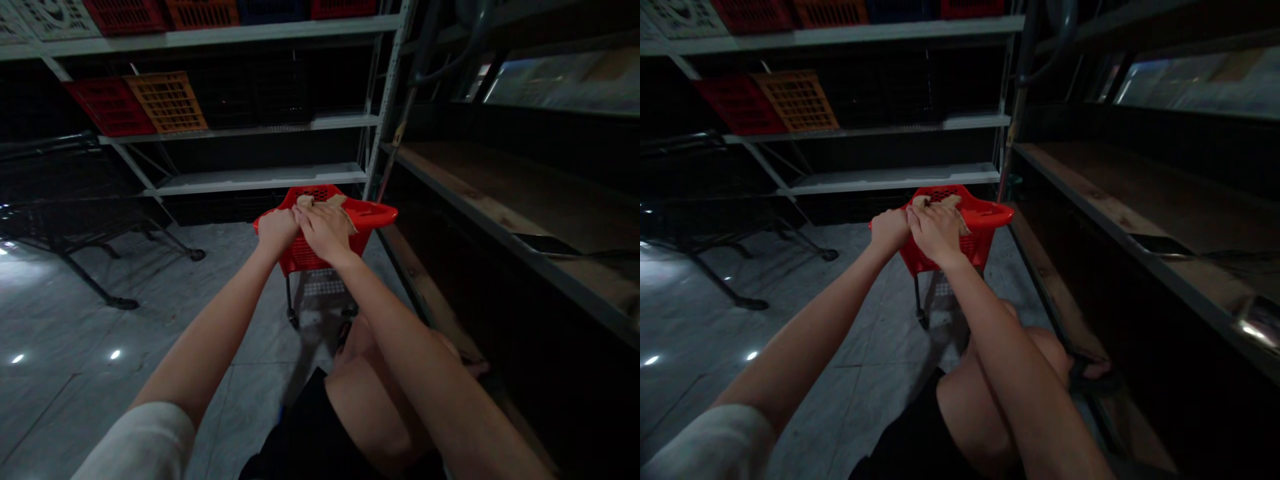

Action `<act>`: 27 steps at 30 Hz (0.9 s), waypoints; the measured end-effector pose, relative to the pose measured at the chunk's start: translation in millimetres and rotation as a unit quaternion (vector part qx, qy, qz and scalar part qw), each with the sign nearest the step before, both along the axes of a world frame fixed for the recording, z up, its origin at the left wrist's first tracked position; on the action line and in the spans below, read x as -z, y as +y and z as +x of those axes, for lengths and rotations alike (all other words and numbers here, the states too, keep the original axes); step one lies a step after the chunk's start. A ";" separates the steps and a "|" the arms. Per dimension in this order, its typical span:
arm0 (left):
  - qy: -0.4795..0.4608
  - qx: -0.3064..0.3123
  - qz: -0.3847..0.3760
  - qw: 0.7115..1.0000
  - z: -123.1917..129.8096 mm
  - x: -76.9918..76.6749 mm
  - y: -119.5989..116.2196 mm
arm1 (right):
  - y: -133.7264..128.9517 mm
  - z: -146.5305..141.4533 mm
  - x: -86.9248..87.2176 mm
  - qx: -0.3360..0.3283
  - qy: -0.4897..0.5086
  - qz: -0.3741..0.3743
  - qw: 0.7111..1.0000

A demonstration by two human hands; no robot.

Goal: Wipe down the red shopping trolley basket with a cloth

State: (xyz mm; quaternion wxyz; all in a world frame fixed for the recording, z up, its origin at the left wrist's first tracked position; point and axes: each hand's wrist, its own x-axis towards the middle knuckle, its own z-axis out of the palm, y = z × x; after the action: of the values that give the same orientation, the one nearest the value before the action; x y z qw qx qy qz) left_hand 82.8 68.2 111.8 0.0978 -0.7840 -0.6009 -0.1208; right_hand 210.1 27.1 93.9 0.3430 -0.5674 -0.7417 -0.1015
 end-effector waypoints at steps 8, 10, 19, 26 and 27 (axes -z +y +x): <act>-0.019 0.009 0.006 1.000 -6.3 0.2 -19.6 | -16.2 81.1 5.4 0.043 -0.050 -0.046 0.997; -0.024 0.010 0.011 1.000 -8.9 0.5 -21.4 | -16.6 109.4 13.4 0.082 -0.029 -0.045 0.995; -0.058 0.002 0.048 0.997 2.7 11.9 -15.9 | 5.9 146.9 39.3 0.182 0.054 0.037 0.981; -0.058 -0.004 0.038 0.998 11.6 13.0 4.2 | 3.1 39.7 64.7 0.102 0.115 0.141 0.978; -0.055 -0.004 0.036 0.998 11.2 12.4 5.5 | 2.3 24.4 70.8 0.082 0.102 0.151 0.980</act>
State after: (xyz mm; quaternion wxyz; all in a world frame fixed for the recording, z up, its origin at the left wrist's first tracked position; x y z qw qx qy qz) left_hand 94.0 73.7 99.4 0.0938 -0.7696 -0.6038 -0.1850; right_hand 234.5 29.4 23.0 0.4887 -0.5751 -0.6305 -0.1816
